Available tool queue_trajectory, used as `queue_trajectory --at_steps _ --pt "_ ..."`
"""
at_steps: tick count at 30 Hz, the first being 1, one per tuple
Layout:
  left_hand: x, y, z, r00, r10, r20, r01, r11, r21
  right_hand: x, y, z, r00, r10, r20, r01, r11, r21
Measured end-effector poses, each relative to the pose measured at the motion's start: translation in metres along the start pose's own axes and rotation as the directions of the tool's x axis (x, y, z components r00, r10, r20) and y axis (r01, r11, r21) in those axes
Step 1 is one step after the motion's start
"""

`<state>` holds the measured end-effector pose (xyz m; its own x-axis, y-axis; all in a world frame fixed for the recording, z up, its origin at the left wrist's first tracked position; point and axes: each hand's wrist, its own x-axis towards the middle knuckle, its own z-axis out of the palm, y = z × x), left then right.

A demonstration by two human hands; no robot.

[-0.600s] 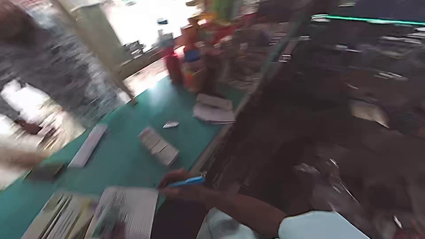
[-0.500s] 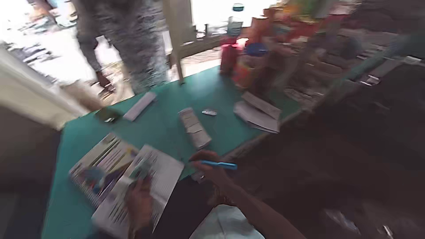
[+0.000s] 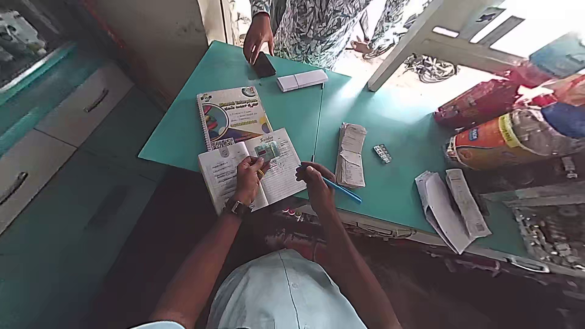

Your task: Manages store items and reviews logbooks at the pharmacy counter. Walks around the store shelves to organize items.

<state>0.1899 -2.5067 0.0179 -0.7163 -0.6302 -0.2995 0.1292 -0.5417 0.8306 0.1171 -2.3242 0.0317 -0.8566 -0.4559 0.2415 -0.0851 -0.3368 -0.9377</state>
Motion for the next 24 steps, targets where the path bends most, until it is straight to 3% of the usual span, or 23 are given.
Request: queue_trajectory --at_steps 12,22,24 --pt "0.002 -0.002 -0.003 1.0 -0.003 0.03 0.002 1.0 0.022 0.03 0.039 0.001 0.997 -0.075 -0.003 0.068 0.924 -0.376" --pt "0.0 0.001 -0.006 0.998 -0.037 0.04 0.039 0.999 -0.031 0.028 0.043 0.0 0.993 -0.116 0.018 0.113 0.909 -0.401" --pt "0.0 0.007 -0.013 0.997 0.006 0.078 -0.008 1.0 0.026 0.028 0.043 0.0 0.993 -0.119 0.01 0.113 0.907 -0.406"
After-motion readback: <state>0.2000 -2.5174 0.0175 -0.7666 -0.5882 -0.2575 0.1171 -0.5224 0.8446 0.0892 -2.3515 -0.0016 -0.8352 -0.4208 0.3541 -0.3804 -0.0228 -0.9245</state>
